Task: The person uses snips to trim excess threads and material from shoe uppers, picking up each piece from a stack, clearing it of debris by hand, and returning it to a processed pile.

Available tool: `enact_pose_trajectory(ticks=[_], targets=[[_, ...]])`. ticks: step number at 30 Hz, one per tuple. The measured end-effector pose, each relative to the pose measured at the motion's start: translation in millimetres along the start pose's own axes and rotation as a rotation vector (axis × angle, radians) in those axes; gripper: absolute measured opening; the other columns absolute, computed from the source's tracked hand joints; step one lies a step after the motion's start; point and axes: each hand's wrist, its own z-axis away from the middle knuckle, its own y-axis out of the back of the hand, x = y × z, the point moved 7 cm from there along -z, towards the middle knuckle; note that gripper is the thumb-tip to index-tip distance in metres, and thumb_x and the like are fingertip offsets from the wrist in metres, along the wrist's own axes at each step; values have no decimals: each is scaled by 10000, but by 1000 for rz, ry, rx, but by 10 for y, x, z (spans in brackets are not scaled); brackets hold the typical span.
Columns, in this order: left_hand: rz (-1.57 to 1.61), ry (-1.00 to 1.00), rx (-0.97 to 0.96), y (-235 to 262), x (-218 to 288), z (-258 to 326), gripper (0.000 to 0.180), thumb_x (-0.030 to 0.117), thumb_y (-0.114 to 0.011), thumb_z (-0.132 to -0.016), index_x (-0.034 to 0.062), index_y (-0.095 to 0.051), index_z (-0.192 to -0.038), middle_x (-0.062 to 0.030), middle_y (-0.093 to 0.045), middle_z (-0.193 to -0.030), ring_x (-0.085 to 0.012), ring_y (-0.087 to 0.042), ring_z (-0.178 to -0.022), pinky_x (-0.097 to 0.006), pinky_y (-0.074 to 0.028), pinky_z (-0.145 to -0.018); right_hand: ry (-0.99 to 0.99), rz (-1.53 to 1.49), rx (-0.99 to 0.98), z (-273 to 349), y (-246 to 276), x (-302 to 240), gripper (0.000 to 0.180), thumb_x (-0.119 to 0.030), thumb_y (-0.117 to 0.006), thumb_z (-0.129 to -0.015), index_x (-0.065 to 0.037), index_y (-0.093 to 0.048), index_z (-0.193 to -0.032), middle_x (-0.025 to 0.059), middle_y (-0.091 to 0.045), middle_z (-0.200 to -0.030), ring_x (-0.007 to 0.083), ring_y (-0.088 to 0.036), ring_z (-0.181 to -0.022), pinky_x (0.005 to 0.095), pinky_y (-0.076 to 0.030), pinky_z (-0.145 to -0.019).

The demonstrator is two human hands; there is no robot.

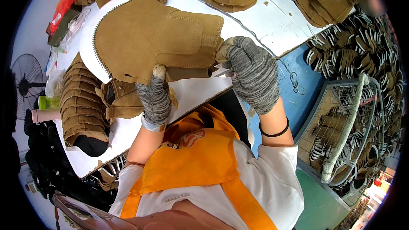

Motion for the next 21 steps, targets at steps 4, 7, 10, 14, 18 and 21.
enact_pose_trajectory(ticks=[4, 7, 10, 14, 18, 21], targets=[[81, 80, 12, -34, 11, -43, 379, 250, -601, -888, -11, -542, -1155, -75, -552, -1131, -182, -494, -1031, -318, -379, -935, -477, -526, -100, 59, -214, 213, 199, 32, -608, -741, -13, -600, -935, 95, -606, -897, 198, -627, -729, 270, -528, -634], [186, 178, 30, -70, 1, -54, 377, 248, -594, -892, -12, -544, -1159, -73, -556, -1125, -179, -495, -1022, -310, -369, -939, -349, -404, -96, 75, -274, 199, 184, 43, -589, -766, -13, -590, -941, 93, -604, -888, 198, -626, -742, 272, -527, -646], [162, 198, -4, -88, 7, -57, 382, 253, -598, -889, -9, -546, -1162, -67, -559, -1118, -175, -495, -1015, -306, -362, -942, -273, -272, -102, 250, -436, 409, 211, 36, -584, -777, -20, -566, -980, 104, -602, -875, 216, -625, -766, 310, -519, -691], [184, 185, -26, -109, 19, -63, 374, 263, -605, -885, -5, -561, -1141, -59, -564, -1109, -169, -496, -1005, -298, -364, -933, -532, -468, -113, 266, -441, 492, 157, -30, -585, -828, -16, -560, -982, 75, -589, -837, 188, -583, -777, 287, -487, -722], [182, 180, -93, -116, -3, -59, 365, 263, -608, -884, -3, -567, -1131, -52, -565, -1108, -163, -497, -998, -291, -371, -921, -841, -753, -32, 374, -370, 616, 201, -212, -580, -900, -30, -601, -983, 4, -541, -711, 93, -491, -641, 223, -429, -589], [110, 181, -114, -105, -42, -50, 402, 272, -612, -881, -6, -541, -1163, -62, -559, -1123, -166, -498, -1016, -301, -373, -933, -886, -816, 43, 400, -235, 650, 349, -379, -531, -927, -52, -609, -1024, -27, -520, -633, 42, -402, -508, 177, -343, -478]])
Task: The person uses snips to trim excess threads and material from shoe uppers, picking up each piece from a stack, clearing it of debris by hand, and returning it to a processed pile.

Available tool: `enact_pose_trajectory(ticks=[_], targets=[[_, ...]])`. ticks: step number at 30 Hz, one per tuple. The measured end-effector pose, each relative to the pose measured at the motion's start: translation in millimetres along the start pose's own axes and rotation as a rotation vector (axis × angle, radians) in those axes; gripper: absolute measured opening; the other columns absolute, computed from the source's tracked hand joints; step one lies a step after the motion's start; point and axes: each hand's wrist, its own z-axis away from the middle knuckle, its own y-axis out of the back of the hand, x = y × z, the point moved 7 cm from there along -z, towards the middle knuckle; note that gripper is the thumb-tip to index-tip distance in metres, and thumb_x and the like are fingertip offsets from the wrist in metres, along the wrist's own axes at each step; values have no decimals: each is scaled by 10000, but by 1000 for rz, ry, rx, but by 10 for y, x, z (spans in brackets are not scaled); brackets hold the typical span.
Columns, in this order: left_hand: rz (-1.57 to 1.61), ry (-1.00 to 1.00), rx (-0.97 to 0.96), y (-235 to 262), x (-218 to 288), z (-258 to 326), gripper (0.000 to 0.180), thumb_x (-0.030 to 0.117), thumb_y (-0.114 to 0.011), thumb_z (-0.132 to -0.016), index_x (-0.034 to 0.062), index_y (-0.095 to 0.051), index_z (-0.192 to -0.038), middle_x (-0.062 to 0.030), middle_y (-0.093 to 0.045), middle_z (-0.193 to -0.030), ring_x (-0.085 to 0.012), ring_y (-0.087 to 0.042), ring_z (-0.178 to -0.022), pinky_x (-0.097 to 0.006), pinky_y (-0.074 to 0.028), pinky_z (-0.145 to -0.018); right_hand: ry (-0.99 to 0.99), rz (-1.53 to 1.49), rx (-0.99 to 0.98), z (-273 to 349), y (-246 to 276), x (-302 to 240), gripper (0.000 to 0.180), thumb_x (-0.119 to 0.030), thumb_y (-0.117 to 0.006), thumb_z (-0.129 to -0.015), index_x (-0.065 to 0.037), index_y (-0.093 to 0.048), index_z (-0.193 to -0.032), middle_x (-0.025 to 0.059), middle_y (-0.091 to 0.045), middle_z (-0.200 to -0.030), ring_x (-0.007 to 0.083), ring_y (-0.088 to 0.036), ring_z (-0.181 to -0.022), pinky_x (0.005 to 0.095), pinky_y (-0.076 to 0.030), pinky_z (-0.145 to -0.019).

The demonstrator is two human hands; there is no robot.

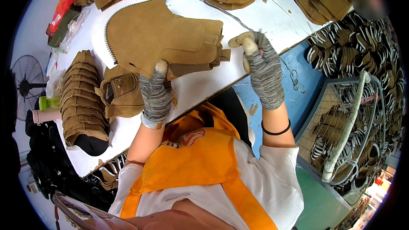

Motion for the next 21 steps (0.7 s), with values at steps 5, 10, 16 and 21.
enact_pose_trajectory(ticks=[5, 10, 16, 21], targets=[[185, 34, 47, -31, 3, -26, 478, 301, -608, -880, -13, -484, -1220, -81, -538, -1165, -183, -498, -1054, -315, -365, -961, 72, 134, 18, 121, 139, -93, 447, -454, -492, -923, -28, -622, -960, 43, -576, -715, 114, -523, -615, 240, -435, -578], [181, -18, 94, -28, 21, -32, 409, 274, -622, -859, -3, -545, -1151, -74, -570, -1089, -178, -518, -998, -314, -389, -925, 286, 503, -69, 165, 34, -245, 407, -409, -549, -892, -18, -619, -980, 130, -612, -840, 246, -589, -763, 318, -476, -714], [290, 59, 70, -73, 59, -10, 461, 272, -634, -852, 2, -498, -1200, -88, -556, -1135, -189, -517, -1046, -319, -392, -942, 370, 839, -160, 166, -160, -389, 386, -394, -558, -874, -27, -641, -958, 117, -606, -792, 263, -601, -727, 330, -486, -680], [394, 128, 33, -85, 34, -20, 530, 277, -618, -872, -5, -420, -1275, -98, -526, -1195, -197, -504, -1094, -323, -399, -966, 406, 860, -134, 155, -173, -256, 396, -408, -541, -881, -31, -637, -954, 114, -607, -805, 273, -603, -724, 334, -492, -673]])
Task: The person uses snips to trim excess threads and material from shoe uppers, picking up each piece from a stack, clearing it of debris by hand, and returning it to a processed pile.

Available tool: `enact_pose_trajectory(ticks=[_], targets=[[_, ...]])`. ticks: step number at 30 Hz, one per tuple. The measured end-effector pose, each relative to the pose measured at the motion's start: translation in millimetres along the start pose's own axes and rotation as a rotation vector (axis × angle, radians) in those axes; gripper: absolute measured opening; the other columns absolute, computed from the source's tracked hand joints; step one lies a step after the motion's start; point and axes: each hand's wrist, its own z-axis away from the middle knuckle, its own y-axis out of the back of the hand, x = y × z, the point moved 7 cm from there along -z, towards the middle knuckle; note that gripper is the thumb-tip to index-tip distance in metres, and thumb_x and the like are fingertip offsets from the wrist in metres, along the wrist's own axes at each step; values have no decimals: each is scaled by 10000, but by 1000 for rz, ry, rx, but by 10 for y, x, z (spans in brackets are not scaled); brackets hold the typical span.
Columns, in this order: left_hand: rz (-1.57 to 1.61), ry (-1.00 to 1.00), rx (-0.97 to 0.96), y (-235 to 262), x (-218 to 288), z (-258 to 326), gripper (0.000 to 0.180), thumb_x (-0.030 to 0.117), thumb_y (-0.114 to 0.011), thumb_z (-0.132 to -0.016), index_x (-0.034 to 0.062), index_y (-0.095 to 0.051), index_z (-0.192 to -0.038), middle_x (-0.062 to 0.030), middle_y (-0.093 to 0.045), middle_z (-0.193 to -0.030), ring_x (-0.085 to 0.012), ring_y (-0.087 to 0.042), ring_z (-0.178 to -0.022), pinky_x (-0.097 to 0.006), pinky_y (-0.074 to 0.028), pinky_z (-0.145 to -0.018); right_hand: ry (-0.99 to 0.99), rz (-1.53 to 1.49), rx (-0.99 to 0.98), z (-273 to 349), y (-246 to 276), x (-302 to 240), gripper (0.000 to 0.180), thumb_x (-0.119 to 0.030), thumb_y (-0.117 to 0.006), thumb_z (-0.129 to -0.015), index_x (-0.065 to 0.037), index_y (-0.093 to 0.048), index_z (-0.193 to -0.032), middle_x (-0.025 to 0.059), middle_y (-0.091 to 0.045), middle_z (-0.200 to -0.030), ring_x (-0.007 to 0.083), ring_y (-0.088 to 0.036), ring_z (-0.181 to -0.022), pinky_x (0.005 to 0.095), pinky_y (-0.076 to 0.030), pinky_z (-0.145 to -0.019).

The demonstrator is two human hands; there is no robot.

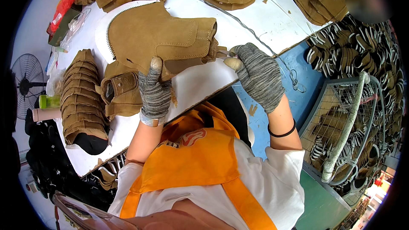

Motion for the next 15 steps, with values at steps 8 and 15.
enact_pose_trajectory(ticks=[8, 15], targets=[[70, 28, 10, 53, -74, -15, 479, 261, -596, -888, -5, -442, -1255, -95, -529, -1197, -189, -514, -1088, -316, -410, -964, 21, -85, 52, 15, -68, -38, 411, -423, -537, -877, -30, -633, -952, 120, -599, -806, 268, -605, -726, 322, -493, -654], [168, 84, 9, -8, -60, -10, 421, 255, -548, -922, -5, -459, -1241, -87, -536, -1188, -175, -515, -1087, -308, -414, -965, 20, -26, 48, 13, -68, -73, 456, -463, -515, -867, -30, -646, -928, 116, -598, -789, 277, -604, -739, 324, -486, -667]])
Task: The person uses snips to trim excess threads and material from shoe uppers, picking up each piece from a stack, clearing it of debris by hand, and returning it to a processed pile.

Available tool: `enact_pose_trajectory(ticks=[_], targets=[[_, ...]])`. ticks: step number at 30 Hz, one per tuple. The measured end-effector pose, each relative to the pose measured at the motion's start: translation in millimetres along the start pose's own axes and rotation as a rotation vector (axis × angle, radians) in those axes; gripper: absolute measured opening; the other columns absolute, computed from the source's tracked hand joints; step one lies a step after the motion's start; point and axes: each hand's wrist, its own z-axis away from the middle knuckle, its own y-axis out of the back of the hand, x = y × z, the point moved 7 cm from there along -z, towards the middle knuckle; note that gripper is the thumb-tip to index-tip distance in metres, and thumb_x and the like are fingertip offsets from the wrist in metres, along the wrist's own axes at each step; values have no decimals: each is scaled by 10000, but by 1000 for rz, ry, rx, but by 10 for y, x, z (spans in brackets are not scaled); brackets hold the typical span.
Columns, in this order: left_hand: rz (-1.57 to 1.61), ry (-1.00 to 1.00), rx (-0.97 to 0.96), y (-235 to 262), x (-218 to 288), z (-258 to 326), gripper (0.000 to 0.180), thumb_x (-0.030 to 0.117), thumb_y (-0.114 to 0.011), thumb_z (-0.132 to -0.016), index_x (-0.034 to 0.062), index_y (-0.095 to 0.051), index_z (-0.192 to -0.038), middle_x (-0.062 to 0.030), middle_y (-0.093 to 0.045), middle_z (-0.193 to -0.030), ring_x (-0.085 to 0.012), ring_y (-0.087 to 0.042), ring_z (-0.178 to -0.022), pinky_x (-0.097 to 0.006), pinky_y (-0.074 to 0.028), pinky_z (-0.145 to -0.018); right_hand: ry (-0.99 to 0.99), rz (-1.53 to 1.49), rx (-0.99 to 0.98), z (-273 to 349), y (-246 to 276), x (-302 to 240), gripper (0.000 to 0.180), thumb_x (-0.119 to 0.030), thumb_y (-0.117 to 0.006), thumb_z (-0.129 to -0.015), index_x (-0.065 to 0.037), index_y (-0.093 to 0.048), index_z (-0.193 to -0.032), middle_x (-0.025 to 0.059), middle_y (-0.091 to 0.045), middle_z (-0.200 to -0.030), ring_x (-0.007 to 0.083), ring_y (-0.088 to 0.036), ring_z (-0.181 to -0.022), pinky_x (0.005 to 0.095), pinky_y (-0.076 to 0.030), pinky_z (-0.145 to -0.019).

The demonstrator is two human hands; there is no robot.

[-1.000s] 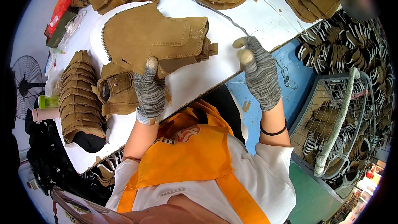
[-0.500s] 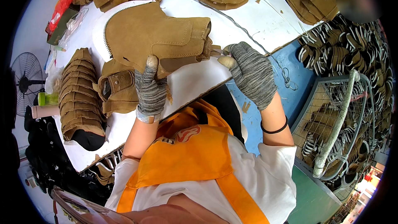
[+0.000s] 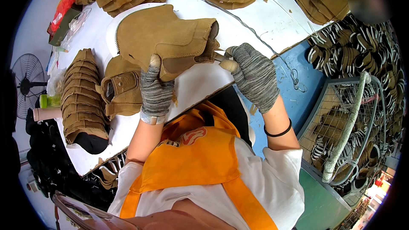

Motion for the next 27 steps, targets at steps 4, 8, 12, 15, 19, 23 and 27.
enact_pose_trajectory(ticks=[4, 8, 12, 15, 19, 23, 27], targets=[[15, 22, -48, 23, -31, -27, 403, 255, -532, -933, -8, -467, -1231, -87, -543, -1180, -170, -519, -1081, -303, -422, -955, 19, -34, 8, -9, 3, -14, 436, -451, -520, -867, -39, -648, -926, 110, -601, -790, 272, -604, -739, 323, -485, -671], [-11, 12, -72, 36, -40, -34, 398, 262, -520, -941, -10, -470, -1227, -85, -545, -1177, -165, -521, -1075, -296, -429, -945, -13, -101, -20, -13, -6, -7, 391, -425, -533, -869, -56, -652, -927, 105, -604, -793, 271, -602, -738, 322, -485, -670], [-9, 19, -83, 15, -29, -21, 388, 257, -510, -947, -11, -472, -1225, -83, -542, -1181, -157, -513, -1080, -298, -420, -956, -10, -153, 6, 30, 0, 15, 345, -388, -558, -868, -63, -655, -926, 98, -611, -804, 269, -600, -742, 318, -488, -675], [-61, -6, -79, 37, -14, -12, 432, 274, -553, -921, -9, -465, -1235, -88, -537, -1189, -171, -507, -1096, -311, -404, -977, -54, -181, 4, 58, -27, 62, 333, -375, -574, -863, -58, -654, -928, 95, -615, -812, 258, -601, -739, 312, -488, -678], [0, 14, -35, 37, -44, -16, 537, 305, -626, -864, -8, -441, -1259, -96, -525, -1203, -201, -500, -1115, -327, -391, -990, -127, -230, -31, 84, -47, 87, 325, -360, -579, -865, -51, -654, -928, 98, -616, -819, 242, -600, -734, 308, -488, -677], [-64, 1, -42, 50, -40, -16, 577, 316, -648, -844, -11, -430, -1267, -100, -521, -1207, -211, -501, -1116, -332, -392, -986, -119, -204, 1, 111, -42, 82, 281, -292, -605, -872, -15, -633, -911, 110, -594, -751, 234, -557, -645, 309, -464, -615], [-70, -21, -15, 21, -17, 5, 543, 309, -630, -860, -17, -443, -1252, -105, -527, -1197, -206, -511, -1098, -324, -398, -977, -171, -238, -17, 123, -49, 122, 282, -308, -575, -888, -36, -651, -898, 99, -611, -803, 227, -582, -719, 306, -482, -676]])
